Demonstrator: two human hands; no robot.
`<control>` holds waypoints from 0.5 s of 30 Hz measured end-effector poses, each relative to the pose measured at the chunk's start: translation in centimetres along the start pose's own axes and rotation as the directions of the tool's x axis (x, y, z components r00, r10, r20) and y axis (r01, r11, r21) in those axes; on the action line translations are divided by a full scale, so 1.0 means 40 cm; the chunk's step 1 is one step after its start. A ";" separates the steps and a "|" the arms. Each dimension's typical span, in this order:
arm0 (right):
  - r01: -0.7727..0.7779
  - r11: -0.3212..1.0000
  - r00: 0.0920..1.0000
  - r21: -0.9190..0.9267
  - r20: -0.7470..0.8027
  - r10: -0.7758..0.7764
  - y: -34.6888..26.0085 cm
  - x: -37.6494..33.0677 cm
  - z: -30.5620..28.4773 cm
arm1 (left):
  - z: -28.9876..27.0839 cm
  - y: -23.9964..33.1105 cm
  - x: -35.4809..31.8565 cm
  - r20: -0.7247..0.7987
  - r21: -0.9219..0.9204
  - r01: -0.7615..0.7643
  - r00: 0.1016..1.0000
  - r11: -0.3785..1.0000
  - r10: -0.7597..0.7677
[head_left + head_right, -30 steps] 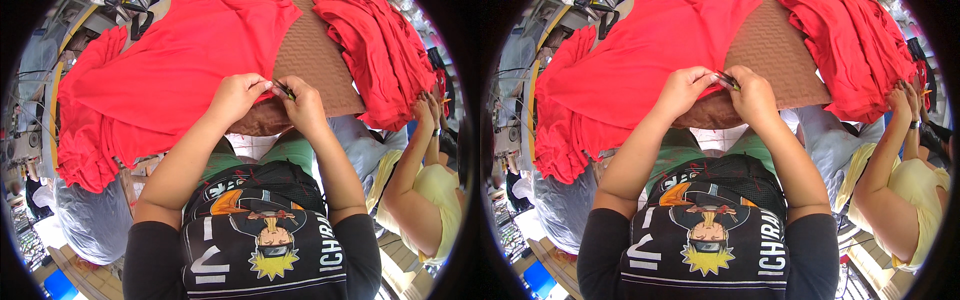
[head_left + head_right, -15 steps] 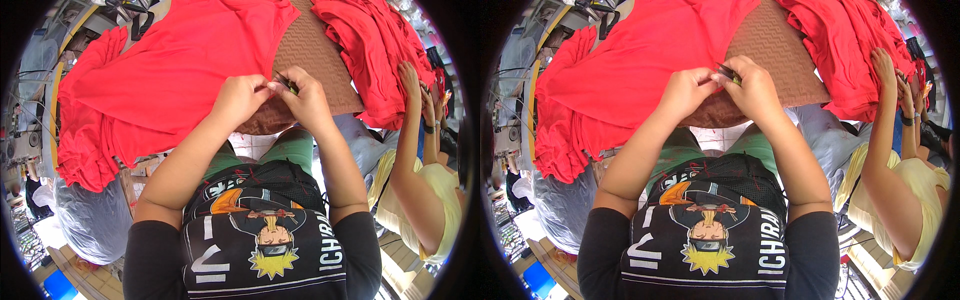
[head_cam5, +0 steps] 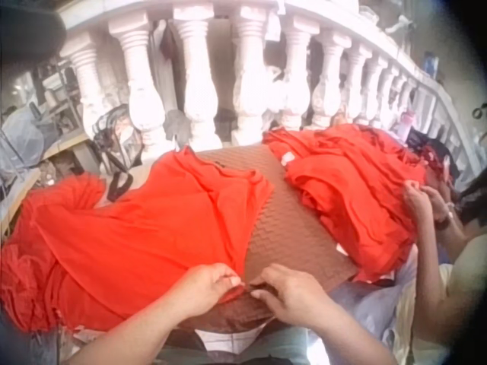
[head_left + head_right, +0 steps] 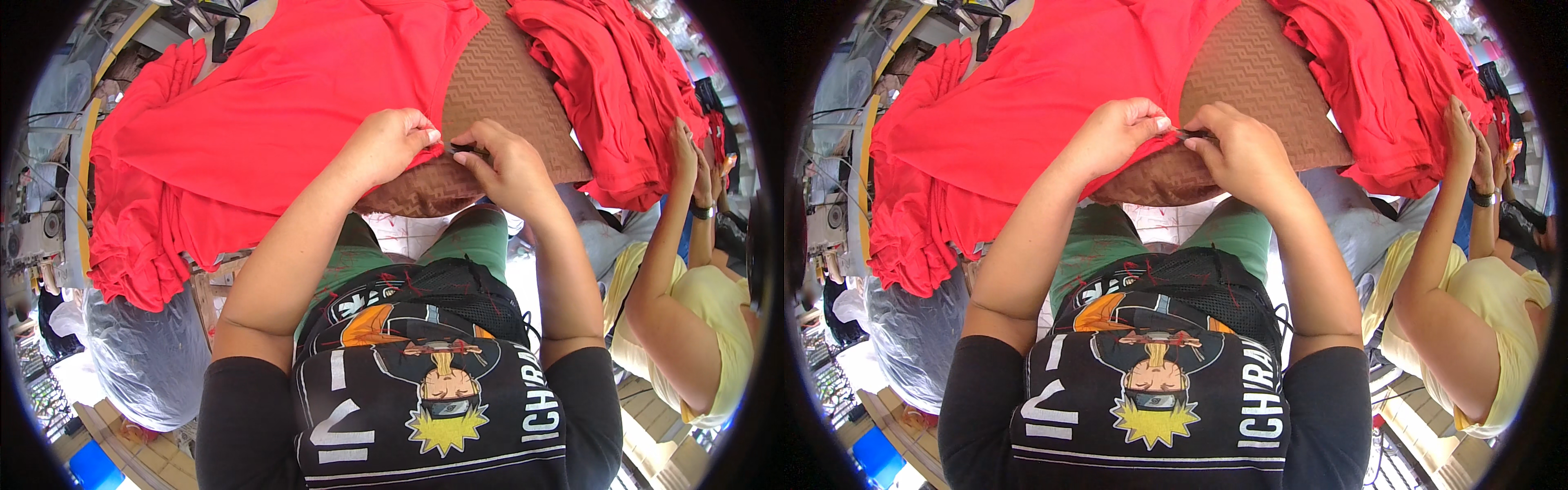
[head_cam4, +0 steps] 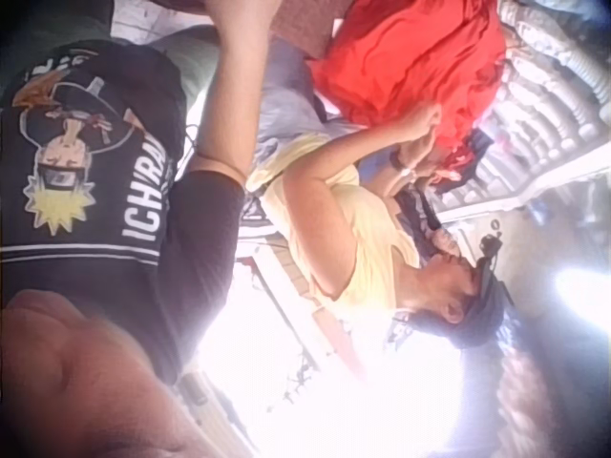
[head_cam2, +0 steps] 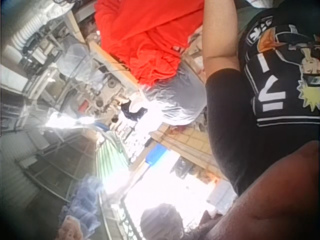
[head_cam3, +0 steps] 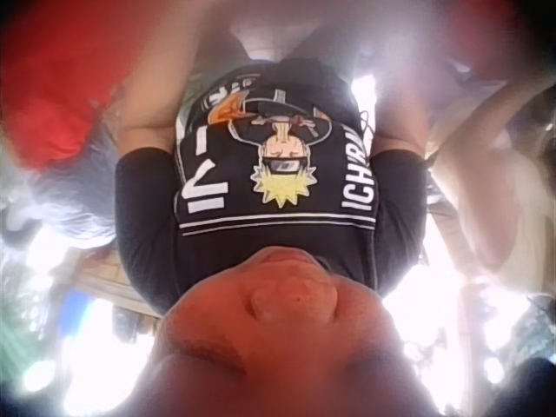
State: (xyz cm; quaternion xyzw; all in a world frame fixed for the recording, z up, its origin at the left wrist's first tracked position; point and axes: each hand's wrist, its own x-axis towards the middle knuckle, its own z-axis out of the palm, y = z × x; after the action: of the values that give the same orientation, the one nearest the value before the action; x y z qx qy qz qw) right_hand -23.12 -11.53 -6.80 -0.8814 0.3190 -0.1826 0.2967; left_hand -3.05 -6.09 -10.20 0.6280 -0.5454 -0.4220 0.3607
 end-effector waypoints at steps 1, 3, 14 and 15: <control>0.010 1.000 1.000 -0.001 -0.002 -0.010 -0.002 0.003 0.004 | 0.001 0.003 -0.001 -0.003 -0.002 0.005 1.000 1.000 -0.005; 0.036 0.999 0.999 -0.018 -0.006 -0.036 -0.004 0.010 0.012 | -0.001 0.017 -0.004 -0.002 0.040 0.015 1.000 0.999 -0.015; 0.024 0.998 0.999 -0.059 -0.024 -0.025 -0.013 0.008 0.007 | -0.008 0.004 0.002 0.140 -0.492 0.184 0.981 0.851 -0.131; 0.005 0.999 1.000 -0.047 -0.029 -0.007 -0.018 0.006 0.005 | -0.010 0.007 -0.001 0.135 -0.536 0.190 0.981 0.823 -0.138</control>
State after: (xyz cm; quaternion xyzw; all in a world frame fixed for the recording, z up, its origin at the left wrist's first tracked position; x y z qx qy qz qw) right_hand -22.51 -11.17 -6.48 -0.8864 0.3249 -0.1887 0.2706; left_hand -2.79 -6.10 -9.80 0.5240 -0.3621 -0.6171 0.4621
